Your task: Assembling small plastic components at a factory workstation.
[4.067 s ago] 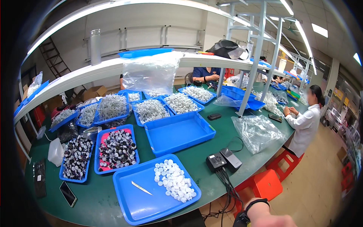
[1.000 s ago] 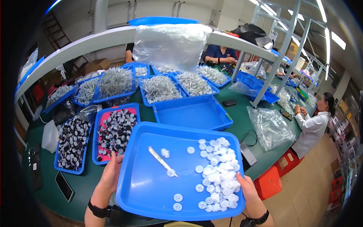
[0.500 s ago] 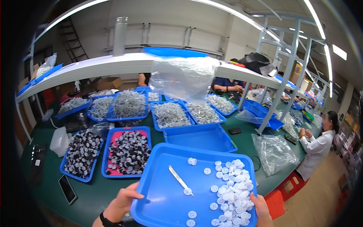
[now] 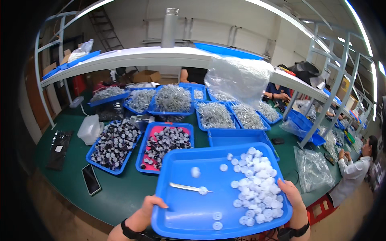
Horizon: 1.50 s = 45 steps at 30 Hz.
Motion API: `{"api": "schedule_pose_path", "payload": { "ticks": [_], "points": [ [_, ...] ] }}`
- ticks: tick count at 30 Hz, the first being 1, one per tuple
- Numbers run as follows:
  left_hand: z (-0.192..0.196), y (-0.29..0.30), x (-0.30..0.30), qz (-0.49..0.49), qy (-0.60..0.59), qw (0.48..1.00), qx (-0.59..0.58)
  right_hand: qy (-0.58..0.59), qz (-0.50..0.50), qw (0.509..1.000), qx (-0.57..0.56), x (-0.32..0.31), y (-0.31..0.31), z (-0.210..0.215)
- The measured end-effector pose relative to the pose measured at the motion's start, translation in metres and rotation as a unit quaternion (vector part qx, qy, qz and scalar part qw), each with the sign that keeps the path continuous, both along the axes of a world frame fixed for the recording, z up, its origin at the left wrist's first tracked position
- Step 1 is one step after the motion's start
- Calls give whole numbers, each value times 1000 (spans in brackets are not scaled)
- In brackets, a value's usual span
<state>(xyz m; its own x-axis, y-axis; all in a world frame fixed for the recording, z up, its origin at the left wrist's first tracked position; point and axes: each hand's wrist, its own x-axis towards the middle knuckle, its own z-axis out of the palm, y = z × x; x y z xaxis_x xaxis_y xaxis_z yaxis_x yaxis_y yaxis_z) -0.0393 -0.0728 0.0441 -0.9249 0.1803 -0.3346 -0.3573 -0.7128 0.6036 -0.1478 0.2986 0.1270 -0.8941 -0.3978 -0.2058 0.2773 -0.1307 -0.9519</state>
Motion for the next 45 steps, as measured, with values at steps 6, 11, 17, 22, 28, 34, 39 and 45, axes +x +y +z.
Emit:
{"api": "schedule_pose_path", "payload": {
  "ticks": [6,11,17,22,28,34,39,45],
  "points": [
    [-16,3,4,19,23,999,-11,-21,27,999,32,-12,-9,-5],
    [-31,1,0,36,32,998,-37,22,36,997,67,-31,-17,-25],
    [-33,17,9,90,44,994,-50,526,-129,712,447,-26,-31,-33],
    [-36,36,16,124,13,989,-80,628,-40,546,553,-10,-57,-38],
    [-47,33,26,129,-15,985,-113,571,-23,556,604,-14,-75,-66],
    [-56,30,31,134,-87,978,-138,512,27,650,560,-19,-96,-83],
    [-54,34,29,123,-88,982,-118,545,70,656,518,-7,-109,-91],
    [-51,42,26,129,-73,983,-108,665,122,593,438,17,-114,-88]
  ]
}}
